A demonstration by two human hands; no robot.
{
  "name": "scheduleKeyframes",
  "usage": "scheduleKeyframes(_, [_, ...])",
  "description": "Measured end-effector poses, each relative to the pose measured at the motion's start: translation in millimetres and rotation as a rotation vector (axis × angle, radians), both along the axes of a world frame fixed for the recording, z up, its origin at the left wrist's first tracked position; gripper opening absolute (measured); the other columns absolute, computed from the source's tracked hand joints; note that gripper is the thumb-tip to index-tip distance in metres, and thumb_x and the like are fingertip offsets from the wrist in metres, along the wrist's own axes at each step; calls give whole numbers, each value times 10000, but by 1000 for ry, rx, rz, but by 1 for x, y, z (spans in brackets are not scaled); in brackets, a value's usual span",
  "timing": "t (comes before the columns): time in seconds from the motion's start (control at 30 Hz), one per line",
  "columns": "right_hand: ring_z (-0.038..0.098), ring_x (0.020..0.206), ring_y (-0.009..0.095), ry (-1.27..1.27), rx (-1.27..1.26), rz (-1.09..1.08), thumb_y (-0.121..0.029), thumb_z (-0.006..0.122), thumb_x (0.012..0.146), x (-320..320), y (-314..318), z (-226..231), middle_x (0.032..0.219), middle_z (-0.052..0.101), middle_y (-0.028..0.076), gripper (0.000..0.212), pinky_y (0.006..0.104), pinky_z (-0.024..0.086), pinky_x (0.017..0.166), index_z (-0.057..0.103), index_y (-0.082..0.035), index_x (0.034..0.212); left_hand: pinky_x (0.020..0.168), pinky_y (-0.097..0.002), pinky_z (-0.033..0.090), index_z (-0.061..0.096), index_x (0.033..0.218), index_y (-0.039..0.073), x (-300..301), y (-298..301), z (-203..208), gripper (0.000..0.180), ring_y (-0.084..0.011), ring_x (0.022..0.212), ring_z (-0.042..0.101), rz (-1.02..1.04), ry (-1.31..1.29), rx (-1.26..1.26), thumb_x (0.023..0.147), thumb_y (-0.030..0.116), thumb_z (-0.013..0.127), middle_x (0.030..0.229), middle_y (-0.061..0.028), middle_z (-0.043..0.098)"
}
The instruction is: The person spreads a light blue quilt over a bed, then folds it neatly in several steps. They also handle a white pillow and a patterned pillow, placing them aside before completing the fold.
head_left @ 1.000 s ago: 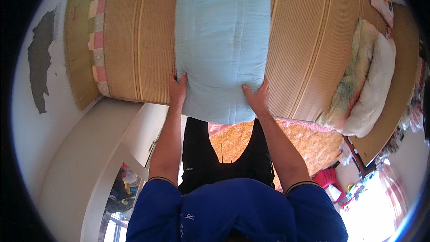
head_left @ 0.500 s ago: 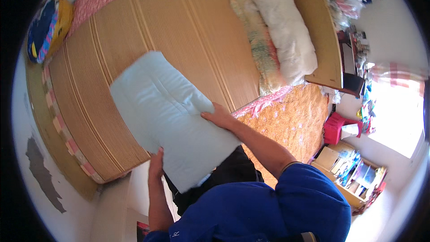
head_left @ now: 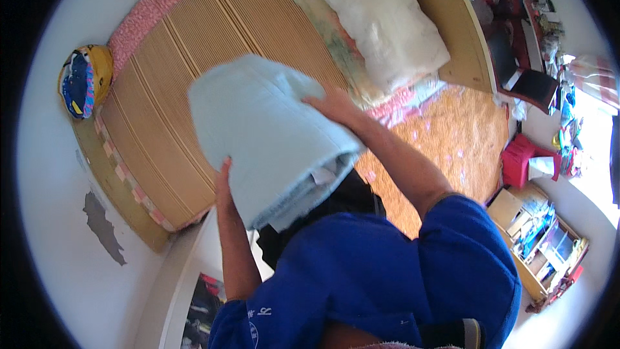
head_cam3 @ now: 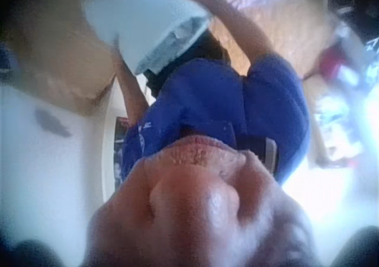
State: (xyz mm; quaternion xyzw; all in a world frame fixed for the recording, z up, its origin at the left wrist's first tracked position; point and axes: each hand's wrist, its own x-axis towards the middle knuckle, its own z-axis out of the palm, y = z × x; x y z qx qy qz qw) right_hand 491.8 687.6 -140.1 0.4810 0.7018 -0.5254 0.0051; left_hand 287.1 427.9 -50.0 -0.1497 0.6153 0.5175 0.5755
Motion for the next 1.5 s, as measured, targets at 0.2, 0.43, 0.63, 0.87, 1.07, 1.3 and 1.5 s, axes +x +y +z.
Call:
scheduleKeyframes(0.2, [652,1086,460,66,-55,72,-490,662,879,-37,23,52,1140,667,315,754,500,520,951,476,49,1373,1018,-394,496,443,1457,-54,-31,-40,-25,729,-279,1179,621,8,326,-44,975,470,598,1349,-175,596])
scheduleKeyframes(0.43, [625,1140,448,-8,137,244,-445,651,893,-38,-21,-34,1216,635,318,740,500,503,974,425,10,1430,987,-455,491,433,1454,6,-44,-78,-113,716,-273,1143,609,-56,405,-311,922,403,700,1344,-183,576])
scheduleKeyframes(0.63, [571,1242,426,-145,-78,382,-454,644,890,48,-34,-85,1329,585,302,723,490,481,1024,475,-21,1443,921,-448,472,510,1380,111,7,-144,-192,612,-220,1029,600,-250,265,-493,896,427,713,1221,-84,617])
scheduleKeyframes(0.87, [626,1162,417,-381,-3,284,-435,640,918,189,-21,-123,1265,638,281,651,483,486,1021,518,-22,1406,892,-437,498,550,1309,44,7,-143,-220,654,-245,1019,635,-505,270,-447,849,470,740,1171,-120,662])
scheduleKeyframes(1.07, [621,1141,429,-472,100,289,-366,642,895,169,-31,-95,1229,646,257,606,500,484,1013,527,-38,1392,1069,-482,440,479,1424,2,32,-75,-243,701,-450,1214,564,-927,1167,-295,836,295,721,1271,-283,610])
scheduleKeyframes(1.3, [342,1408,442,-223,499,803,-224,656,860,12,-91,-116,1556,347,208,629,581,368,1089,497,-240,1468,1111,-644,338,429,1498,198,76,-6,-269,757,-462,1413,352,-1066,1299,-483,826,262,770,1569,-217,311])
scheduleKeyframes(1.5, [243,1470,481,-313,411,1218,-266,701,878,1,-70,-234,1647,191,189,692,693,328,1089,430,-277,1515,1130,-647,317,343,1565,260,72,-54,-329,754,-515,1463,256,-922,1115,-591,899,141,678,1646,-204,199])
